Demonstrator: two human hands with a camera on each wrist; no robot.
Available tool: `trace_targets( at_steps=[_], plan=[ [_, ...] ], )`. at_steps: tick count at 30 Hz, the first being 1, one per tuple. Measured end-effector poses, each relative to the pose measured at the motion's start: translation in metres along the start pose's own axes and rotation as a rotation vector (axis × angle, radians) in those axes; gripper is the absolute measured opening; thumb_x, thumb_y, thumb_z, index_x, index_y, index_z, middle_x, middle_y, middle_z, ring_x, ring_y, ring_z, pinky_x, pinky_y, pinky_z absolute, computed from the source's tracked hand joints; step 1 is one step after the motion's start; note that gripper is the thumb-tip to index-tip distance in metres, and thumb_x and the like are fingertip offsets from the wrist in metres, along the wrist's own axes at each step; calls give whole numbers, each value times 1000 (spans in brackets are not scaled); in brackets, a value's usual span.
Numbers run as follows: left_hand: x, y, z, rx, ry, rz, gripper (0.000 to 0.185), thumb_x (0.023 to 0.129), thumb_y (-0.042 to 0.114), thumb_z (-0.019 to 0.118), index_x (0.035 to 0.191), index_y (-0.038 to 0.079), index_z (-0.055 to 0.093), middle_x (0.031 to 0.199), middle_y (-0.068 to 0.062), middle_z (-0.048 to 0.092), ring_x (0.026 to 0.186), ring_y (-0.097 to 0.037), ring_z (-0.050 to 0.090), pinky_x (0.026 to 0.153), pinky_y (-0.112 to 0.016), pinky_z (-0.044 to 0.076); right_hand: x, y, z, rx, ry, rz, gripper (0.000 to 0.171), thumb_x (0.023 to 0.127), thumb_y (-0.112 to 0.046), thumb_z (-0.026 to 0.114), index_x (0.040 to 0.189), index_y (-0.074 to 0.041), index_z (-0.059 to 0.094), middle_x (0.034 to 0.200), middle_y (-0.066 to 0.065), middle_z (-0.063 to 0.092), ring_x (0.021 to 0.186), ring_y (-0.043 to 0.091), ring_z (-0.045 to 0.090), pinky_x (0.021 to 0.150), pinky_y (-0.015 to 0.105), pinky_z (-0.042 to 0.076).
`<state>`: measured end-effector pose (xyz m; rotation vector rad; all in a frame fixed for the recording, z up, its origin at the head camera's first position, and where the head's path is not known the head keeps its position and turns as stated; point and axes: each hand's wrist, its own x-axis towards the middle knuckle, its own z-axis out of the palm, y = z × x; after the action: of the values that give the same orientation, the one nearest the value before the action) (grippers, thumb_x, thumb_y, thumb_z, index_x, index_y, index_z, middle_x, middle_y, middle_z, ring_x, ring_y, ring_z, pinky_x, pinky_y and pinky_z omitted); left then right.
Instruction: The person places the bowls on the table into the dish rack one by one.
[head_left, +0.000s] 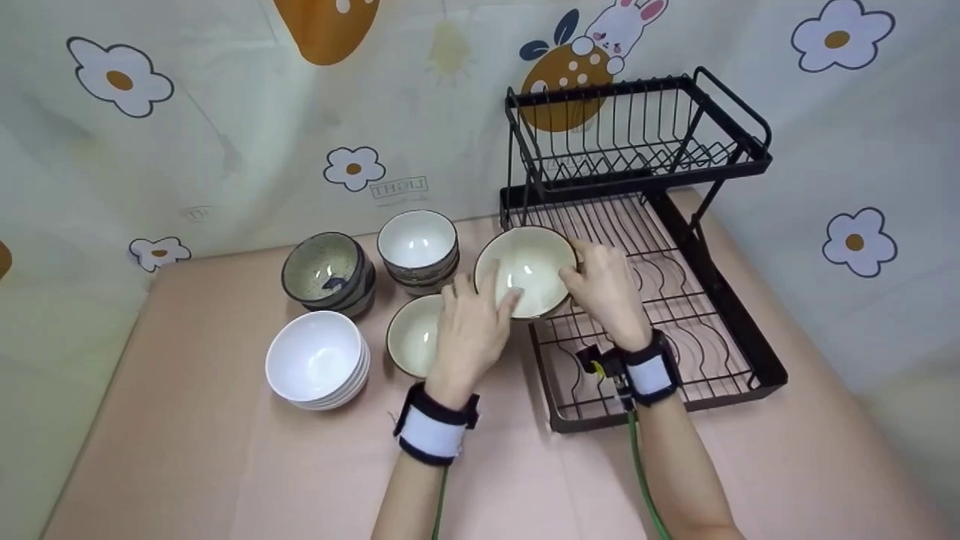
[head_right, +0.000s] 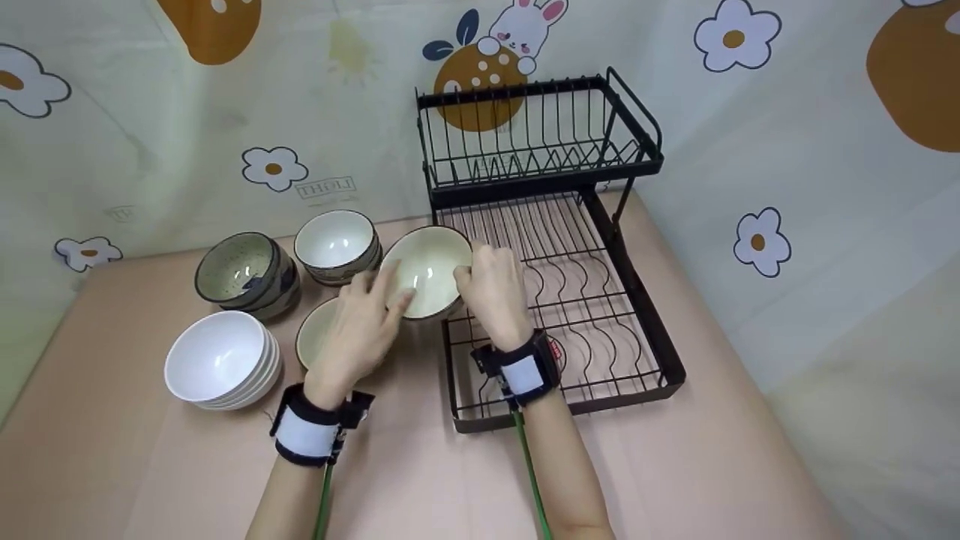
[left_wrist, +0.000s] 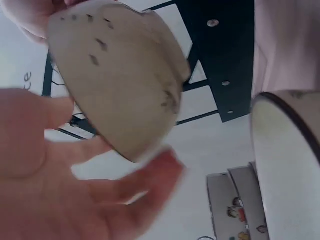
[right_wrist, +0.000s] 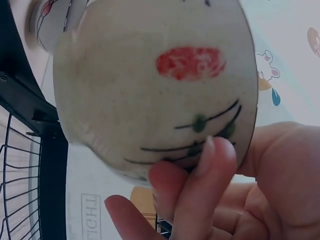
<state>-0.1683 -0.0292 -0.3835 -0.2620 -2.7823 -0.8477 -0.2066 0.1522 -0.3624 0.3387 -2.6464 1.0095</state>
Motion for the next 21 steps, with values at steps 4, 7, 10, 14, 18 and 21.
trace_targets(
  at_steps=[4,7,10,14,18,21],
  plan=[
    [-1,4,-3,-8,-89,62,64,99,52,56,147,8,54,162,-34,17,149,-56,11,110,-73,26,1,-1,-2,30,2,67,43,88,3,62,128,17,59,68,21,66,41,8,40,37,16,31],
    [-2,4,-4,4,-53,174,59,92,49,64,134,7,65,163,-25,25,149,-54,12,107,-80,18,1,-1,-4,47,20,95,43,88,2,61,128,16,60,68,20,67,42,8,44,36,16,33],
    [-1,5,-2,23,-16,304,44,87,36,73,121,7,71,147,-18,53,145,-48,34,106,-82,17,1,-1,-5,50,42,113,42,88,1,61,127,16,61,68,20,68,43,9,48,37,16,34],
    [0,8,6,89,53,438,22,84,9,79,106,7,75,108,-9,76,117,-32,66,111,-75,23,1,-1,-7,47,52,133,42,88,-1,62,127,15,62,66,17,68,43,8,49,37,16,35],
    [1,10,14,141,144,524,27,78,-15,71,94,6,74,83,-6,75,82,-23,73,106,-54,47,0,-2,-9,61,38,165,43,90,-4,61,130,13,60,62,13,67,40,6,51,35,17,35],
    [0,11,19,130,217,557,33,68,-23,63,84,5,68,67,-4,68,64,-22,68,82,-39,58,-1,-2,-12,66,34,192,43,91,-6,59,130,11,62,58,8,65,39,5,51,34,18,34]
  ],
)
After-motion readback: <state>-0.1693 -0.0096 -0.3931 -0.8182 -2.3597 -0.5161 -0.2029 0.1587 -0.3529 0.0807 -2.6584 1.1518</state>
